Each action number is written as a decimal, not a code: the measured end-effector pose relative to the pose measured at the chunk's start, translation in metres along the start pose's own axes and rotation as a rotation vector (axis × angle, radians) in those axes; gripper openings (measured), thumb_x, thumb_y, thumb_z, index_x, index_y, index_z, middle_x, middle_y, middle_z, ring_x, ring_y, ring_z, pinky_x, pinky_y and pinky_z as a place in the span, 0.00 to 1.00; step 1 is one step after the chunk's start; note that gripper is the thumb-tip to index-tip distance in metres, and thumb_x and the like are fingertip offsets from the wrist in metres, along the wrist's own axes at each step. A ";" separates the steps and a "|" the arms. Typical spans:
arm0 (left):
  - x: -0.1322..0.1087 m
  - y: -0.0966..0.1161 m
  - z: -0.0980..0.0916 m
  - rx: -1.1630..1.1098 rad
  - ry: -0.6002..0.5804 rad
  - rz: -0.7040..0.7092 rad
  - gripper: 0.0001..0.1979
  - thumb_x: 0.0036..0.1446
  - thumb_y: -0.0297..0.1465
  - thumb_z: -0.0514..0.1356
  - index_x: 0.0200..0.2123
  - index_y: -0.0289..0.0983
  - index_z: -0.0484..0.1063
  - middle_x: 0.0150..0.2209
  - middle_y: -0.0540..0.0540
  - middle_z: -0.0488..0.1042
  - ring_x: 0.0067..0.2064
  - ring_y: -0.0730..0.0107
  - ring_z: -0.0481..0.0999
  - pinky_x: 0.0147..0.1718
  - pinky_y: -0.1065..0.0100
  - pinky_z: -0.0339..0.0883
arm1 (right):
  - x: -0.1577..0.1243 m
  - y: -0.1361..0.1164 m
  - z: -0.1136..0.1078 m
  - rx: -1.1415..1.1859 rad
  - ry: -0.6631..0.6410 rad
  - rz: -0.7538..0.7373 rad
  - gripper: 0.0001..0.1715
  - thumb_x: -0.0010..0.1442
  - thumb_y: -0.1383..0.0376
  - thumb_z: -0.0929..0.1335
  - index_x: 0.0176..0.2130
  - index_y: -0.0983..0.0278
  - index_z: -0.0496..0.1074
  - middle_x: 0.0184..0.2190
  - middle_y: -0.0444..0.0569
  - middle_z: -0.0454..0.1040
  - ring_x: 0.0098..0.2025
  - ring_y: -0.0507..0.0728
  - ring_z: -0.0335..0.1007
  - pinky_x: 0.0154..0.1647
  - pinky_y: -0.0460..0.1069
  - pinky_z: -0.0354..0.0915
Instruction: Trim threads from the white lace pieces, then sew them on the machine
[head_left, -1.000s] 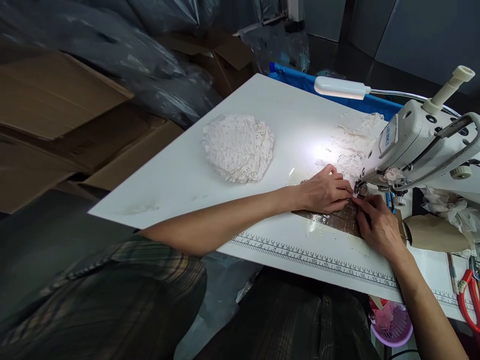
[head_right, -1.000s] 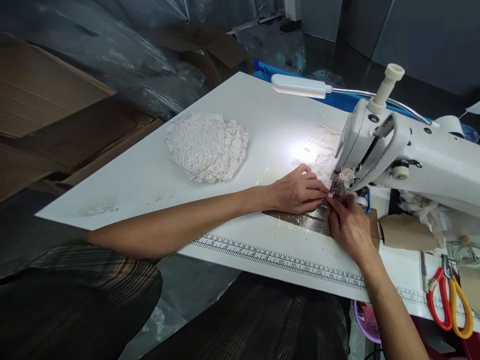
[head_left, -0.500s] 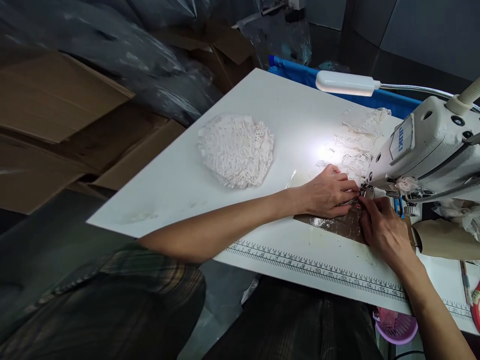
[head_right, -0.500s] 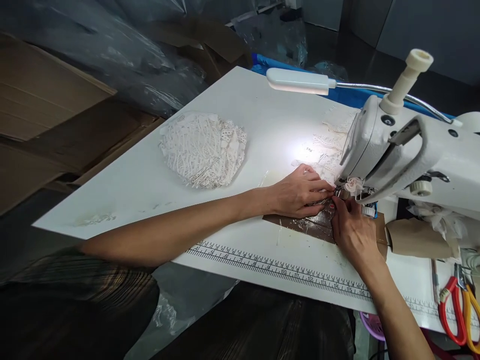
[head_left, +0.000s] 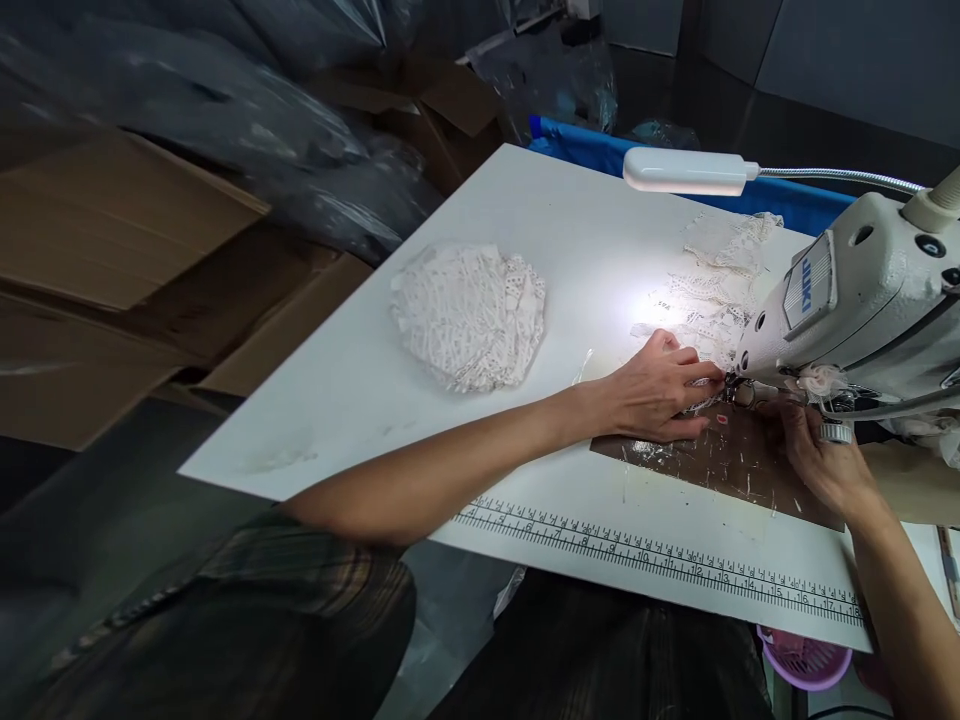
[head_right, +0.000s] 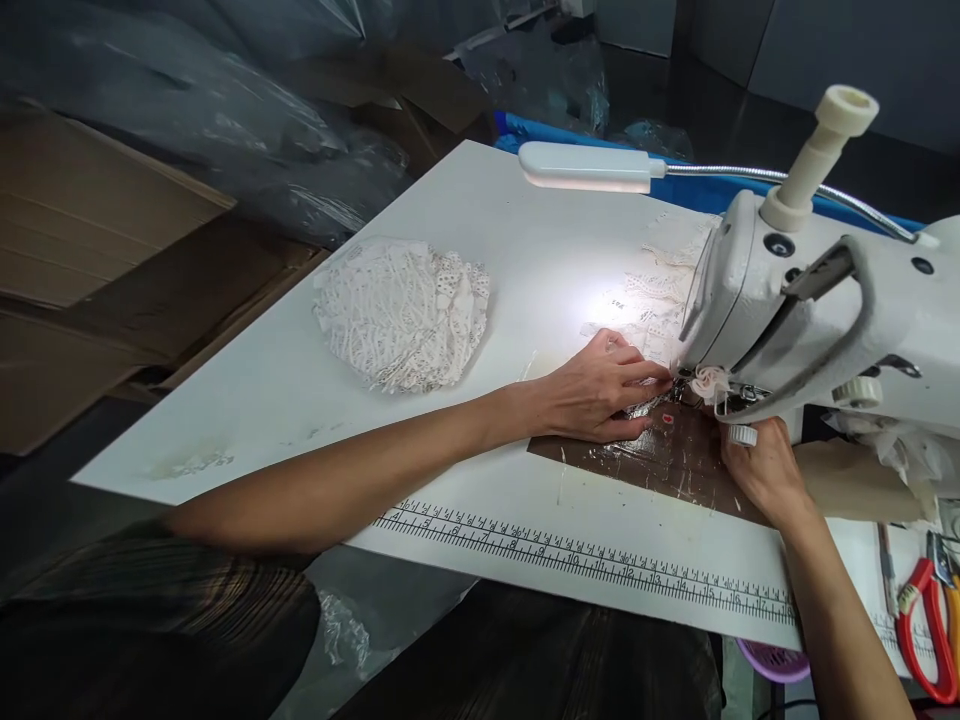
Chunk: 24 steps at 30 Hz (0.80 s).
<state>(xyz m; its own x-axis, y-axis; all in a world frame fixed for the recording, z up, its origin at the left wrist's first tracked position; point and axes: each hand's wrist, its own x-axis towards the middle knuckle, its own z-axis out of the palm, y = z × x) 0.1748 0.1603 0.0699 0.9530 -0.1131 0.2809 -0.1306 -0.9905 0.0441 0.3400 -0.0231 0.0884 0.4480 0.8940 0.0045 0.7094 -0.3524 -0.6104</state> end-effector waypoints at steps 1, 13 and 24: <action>0.000 0.000 0.000 -0.002 -0.002 -0.006 0.20 0.66 0.39 0.50 0.51 0.36 0.73 0.52 0.40 0.74 0.41 0.60 0.70 0.44 0.53 0.55 | 0.002 0.000 0.001 -0.002 0.020 0.012 0.33 0.66 0.44 0.55 0.29 0.61 0.73 0.30 0.54 0.78 0.34 0.62 0.75 0.40 0.56 0.71; -0.001 0.002 -0.002 -0.045 -0.061 -0.073 0.22 0.66 0.42 0.50 0.56 0.37 0.70 0.56 0.39 0.71 0.45 0.58 0.69 0.44 0.55 0.54 | -0.015 0.004 0.005 0.124 0.208 0.101 0.26 0.57 0.47 0.66 0.41 0.65 0.76 0.39 0.56 0.79 0.41 0.63 0.75 0.42 0.55 0.71; 0.001 -0.007 0.002 -0.128 -0.058 -0.108 0.22 0.69 0.37 0.46 0.60 0.39 0.66 0.61 0.38 0.68 0.53 0.54 0.70 0.54 0.49 0.52 | -0.012 0.019 0.013 0.067 0.276 0.041 0.21 0.60 0.51 0.64 0.42 0.63 0.73 0.33 0.52 0.76 0.35 0.60 0.73 0.34 0.52 0.68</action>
<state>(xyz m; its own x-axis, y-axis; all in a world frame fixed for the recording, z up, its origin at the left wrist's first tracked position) 0.1771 0.1666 0.0677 0.9772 -0.0143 0.2119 -0.0563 -0.9795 0.1934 0.3411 -0.0374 0.0661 0.6135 0.7669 0.1882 0.6540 -0.3599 -0.6654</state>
